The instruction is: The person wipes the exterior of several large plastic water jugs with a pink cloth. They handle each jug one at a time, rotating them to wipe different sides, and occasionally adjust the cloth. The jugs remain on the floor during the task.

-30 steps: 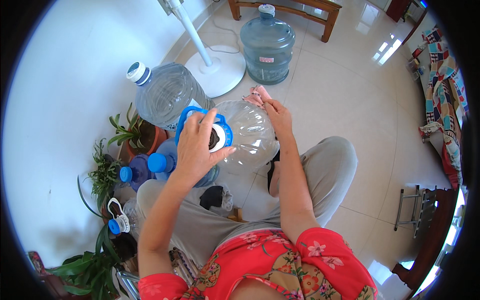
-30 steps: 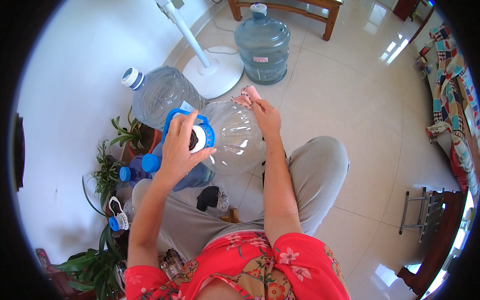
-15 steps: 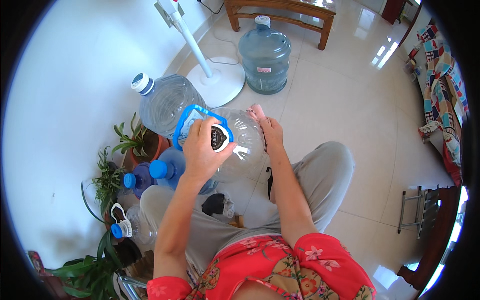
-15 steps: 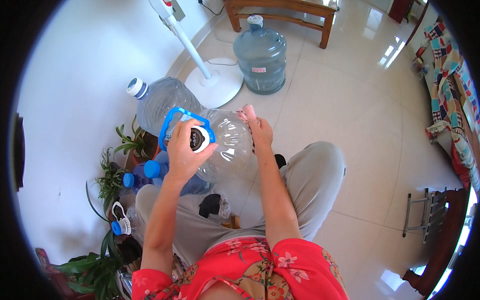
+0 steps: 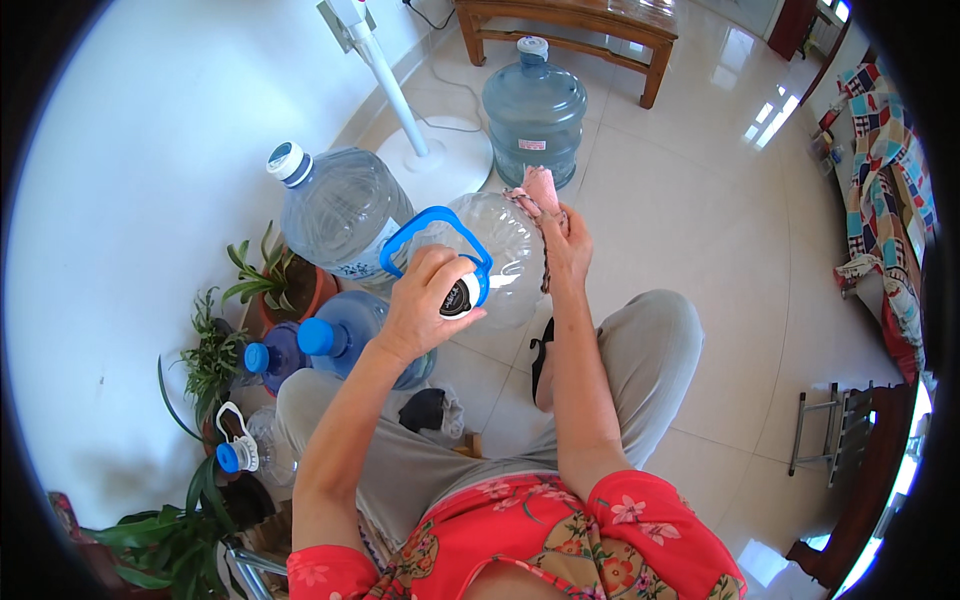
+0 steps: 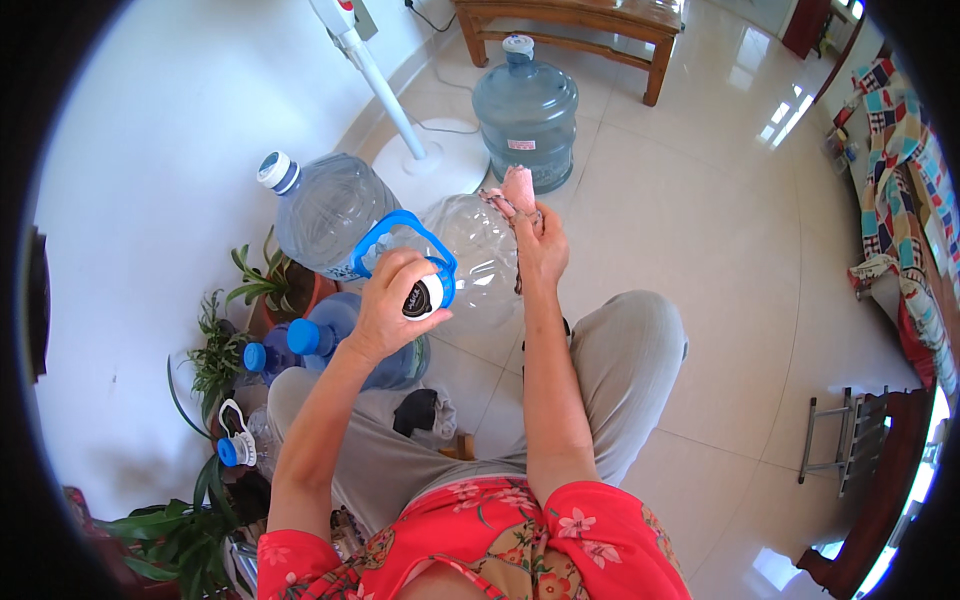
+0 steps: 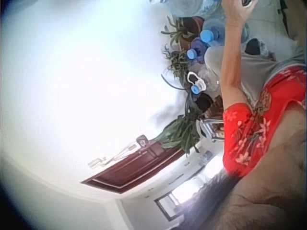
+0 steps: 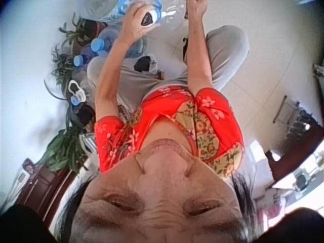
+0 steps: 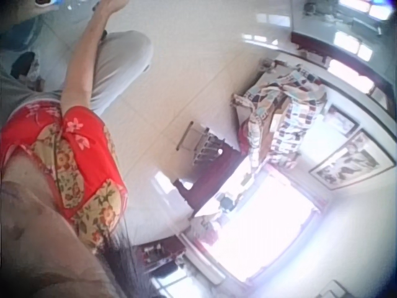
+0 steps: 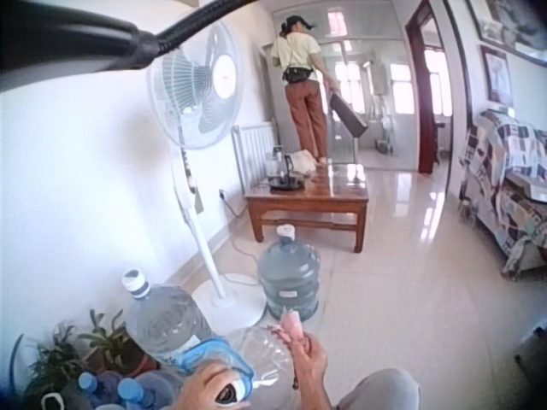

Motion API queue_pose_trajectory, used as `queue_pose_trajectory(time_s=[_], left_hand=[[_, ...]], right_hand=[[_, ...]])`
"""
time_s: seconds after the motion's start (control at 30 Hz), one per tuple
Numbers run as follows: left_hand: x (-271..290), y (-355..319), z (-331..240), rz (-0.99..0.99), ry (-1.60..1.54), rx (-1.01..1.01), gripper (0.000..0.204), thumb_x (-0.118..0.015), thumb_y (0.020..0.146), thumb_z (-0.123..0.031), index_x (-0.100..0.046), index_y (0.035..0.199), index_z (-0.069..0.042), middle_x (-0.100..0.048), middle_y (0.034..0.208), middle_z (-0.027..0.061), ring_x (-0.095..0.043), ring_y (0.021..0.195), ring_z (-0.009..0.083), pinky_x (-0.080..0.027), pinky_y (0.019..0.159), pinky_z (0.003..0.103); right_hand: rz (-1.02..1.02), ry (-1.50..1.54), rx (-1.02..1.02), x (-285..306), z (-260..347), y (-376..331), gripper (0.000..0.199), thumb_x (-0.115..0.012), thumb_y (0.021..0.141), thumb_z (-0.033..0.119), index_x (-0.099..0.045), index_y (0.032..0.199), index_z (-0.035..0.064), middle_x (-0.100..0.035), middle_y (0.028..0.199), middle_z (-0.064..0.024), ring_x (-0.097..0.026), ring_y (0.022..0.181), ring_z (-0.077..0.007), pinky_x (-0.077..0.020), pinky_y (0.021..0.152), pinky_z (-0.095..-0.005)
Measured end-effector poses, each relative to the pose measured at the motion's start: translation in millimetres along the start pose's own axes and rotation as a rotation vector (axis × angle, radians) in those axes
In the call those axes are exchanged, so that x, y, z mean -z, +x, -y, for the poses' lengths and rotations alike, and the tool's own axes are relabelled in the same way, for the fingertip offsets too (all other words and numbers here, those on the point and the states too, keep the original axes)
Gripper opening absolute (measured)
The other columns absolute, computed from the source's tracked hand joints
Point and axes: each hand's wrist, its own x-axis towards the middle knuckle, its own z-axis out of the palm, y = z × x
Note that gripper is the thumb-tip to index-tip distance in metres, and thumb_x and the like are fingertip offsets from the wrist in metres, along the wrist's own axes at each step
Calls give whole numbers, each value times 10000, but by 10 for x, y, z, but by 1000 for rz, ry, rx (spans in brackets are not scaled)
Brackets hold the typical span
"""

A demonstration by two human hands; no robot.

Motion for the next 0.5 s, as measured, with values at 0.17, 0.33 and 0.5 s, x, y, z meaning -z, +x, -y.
queue_pose_trajectory(time_s=[0.17, 0.33, 0.5], left_hand=[[-44, -58, 25, 27, -8, -21, 632, -896, 543, -134, -580, 1090, -106, -556, 1084, 99, -569, 1025, 337, -498, 850, 422], [-12, -40, -52, 93, 12, -100, 605, -872, 538, -115, -586, 1071, -105, -554, 1071, 91, -574, 1036, 335, -508, 869, 419], [-94, -174, -181, 173, -13, -233, 392, -748, 682, -75, -600, 1038, -140, -557, 1079, 91, -568, 1084, 319, -524, 858, 409]], right_hand=[[214, -106, 44, 2, 163, -43, 343, -683, 874, 220, -666, 1190, 87, -578, 739, -25, -540, 680, -107, -462, 646, -281], [361, -288, 422, -95, 516, -138, 302, -702, 828, 201, -705, 1117, 118, -675, 746, -89, -646, 687, -243, -519, 669, -354], [648, -452, 522, -251, 596, -19, 237, -682, 836, 238, -733, 1034, 118, -698, 803, -94, -670, 742, -230, -535, 679, -354]])
